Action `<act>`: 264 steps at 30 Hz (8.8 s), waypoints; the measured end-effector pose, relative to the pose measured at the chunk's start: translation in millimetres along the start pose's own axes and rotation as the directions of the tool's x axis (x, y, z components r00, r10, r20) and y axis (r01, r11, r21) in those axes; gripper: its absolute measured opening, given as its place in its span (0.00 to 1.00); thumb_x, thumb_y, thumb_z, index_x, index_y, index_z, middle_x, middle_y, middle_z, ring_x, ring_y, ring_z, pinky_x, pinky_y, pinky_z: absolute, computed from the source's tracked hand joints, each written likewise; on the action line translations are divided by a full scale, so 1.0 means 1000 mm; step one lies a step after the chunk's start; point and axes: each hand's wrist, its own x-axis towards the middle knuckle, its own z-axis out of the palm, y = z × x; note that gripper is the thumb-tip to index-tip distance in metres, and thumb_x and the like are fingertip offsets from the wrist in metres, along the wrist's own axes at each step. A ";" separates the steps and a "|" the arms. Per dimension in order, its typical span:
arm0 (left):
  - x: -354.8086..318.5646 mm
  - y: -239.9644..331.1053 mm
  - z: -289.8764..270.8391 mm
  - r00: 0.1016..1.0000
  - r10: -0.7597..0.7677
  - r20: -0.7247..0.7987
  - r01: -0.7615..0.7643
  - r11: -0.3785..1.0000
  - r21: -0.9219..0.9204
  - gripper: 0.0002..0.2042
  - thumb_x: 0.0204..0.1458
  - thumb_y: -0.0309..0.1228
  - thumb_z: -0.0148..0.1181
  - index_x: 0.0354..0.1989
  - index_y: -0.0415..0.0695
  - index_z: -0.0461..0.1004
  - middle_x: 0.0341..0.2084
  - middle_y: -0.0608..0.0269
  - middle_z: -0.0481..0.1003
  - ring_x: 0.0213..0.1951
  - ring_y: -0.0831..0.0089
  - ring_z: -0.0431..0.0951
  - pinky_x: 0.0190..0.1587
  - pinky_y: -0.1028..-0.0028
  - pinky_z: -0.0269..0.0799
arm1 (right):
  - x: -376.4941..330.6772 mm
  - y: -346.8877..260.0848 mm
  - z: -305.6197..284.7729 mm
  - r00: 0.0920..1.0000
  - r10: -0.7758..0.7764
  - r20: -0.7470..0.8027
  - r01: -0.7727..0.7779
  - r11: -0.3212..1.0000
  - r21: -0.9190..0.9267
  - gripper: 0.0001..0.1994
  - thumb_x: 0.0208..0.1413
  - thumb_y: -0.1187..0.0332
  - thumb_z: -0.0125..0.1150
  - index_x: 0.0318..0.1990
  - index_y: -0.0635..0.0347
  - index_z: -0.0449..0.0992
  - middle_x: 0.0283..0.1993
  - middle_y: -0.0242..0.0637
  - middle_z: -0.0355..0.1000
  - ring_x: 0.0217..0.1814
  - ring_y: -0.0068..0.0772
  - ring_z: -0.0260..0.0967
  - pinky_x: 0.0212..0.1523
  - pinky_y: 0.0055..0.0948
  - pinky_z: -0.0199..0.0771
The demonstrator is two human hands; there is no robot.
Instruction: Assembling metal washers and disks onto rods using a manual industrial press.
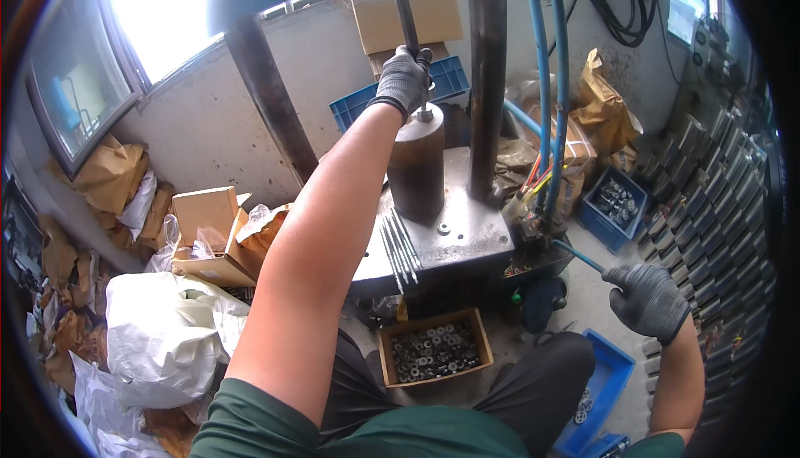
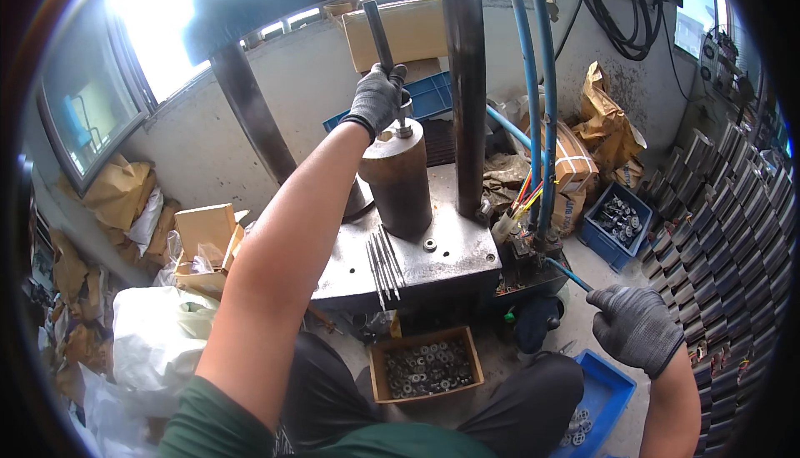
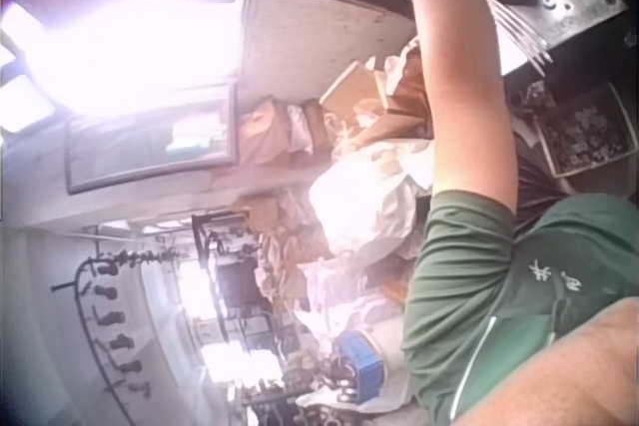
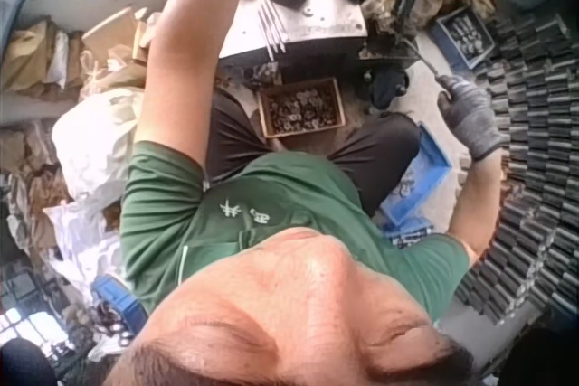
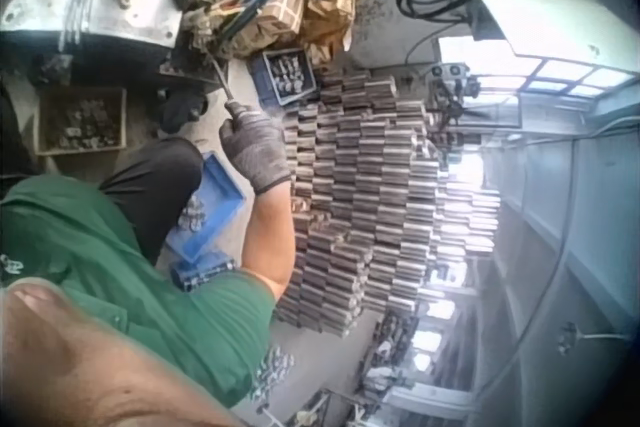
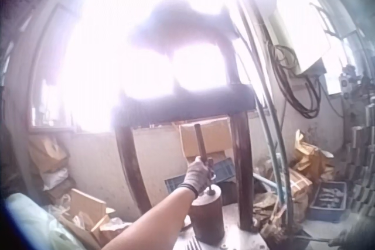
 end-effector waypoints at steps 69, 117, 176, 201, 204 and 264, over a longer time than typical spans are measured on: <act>0.007 -0.015 0.001 1.000 -0.004 -0.003 0.004 1.000 0.007 0.21 0.71 0.47 0.50 0.55 0.40 0.73 0.26 0.59 0.82 0.31 0.68 0.85 0.37 0.65 0.80 | -0.035 0.024 0.019 0.975 0.050 0.214 -0.098 0.971 0.220 0.12 0.51 0.70 0.64 0.44 0.58 0.84 0.35 0.44 0.81 0.36 0.42 0.81 0.41 0.40 0.81; -0.003 -0.009 0.002 1.000 -0.030 0.007 0.030 0.998 -0.056 0.22 0.70 0.47 0.52 0.56 0.39 0.73 0.31 0.53 0.82 0.34 0.64 0.86 0.40 0.64 0.81 | -0.048 0.011 0.023 0.916 0.164 0.367 -0.250 0.948 0.199 0.14 0.57 0.63 0.62 0.47 0.57 0.85 0.42 0.51 0.81 0.44 0.53 0.81 0.49 0.43 0.81; -0.225 -0.036 0.028 0.964 0.220 0.147 0.057 0.367 -0.928 0.29 0.64 0.58 0.57 0.52 0.39 0.71 0.28 0.64 0.77 0.25 0.78 0.76 0.29 0.75 0.73 | 0.063 0.044 -0.006 0.826 0.167 -0.538 -0.113 0.985 0.131 0.08 0.59 0.72 0.63 0.43 0.64 0.82 0.39 0.51 0.81 0.42 0.51 0.81 0.46 0.39 0.79; -0.349 -0.111 0.099 0.297 -0.446 0.845 0.910 -0.136 -0.391 0.23 0.69 0.53 0.49 0.35 0.46 0.78 0.26 0.65 0.79 0.25 0.73 0.78 0.29 0.70 0.77 | -0.006 -0.128 0.144 0.782 0.517 -0.348 0.164 0.368 0.915 0.11 0.64 0.77 0.56 0.51 0.65 0.79 0.46 0.40 0.81 0.46 0.29 0.78 0.52 0.28 0.77; -0.376 -0.097 0.083 0.292 -0.334 0.896 0.952 0.010 -0.306 0.24 0.67 0.56 0.52 0.38 0.47 0.80 0.26 0.67 0.79 0.29 0.74 0.80 0.33 0.70 0.77 | -0.019 -0.141 0.218 0.807 0.587 0.067 -0.060 -0.031 0.998 0.14 0.67 0.67 0.58 0.56 0.64 0.78 0.52 0.41 0.80 0.54 0.31 0.76 0.58 0.32 0.75; -0.432 -0.160 0.099 0.333 -0.002 0.943 -0.059 0.998 0.023 0.13 0.57 0.24 0.61 0.51 0.37 0.74 0.41 0.49 0.78 0.42 0.58 0.80 0.50 0.63 0.76 | -0.797 0.100 0.352 -0.552 0.830 0.079 -0.827 -0.557 0.073 0.18 0.59 0.53 0.61 0.37 0.61 0.84 0.35 0.42 0.81 0.35 0.41 0.76 0.37 0.45 0.75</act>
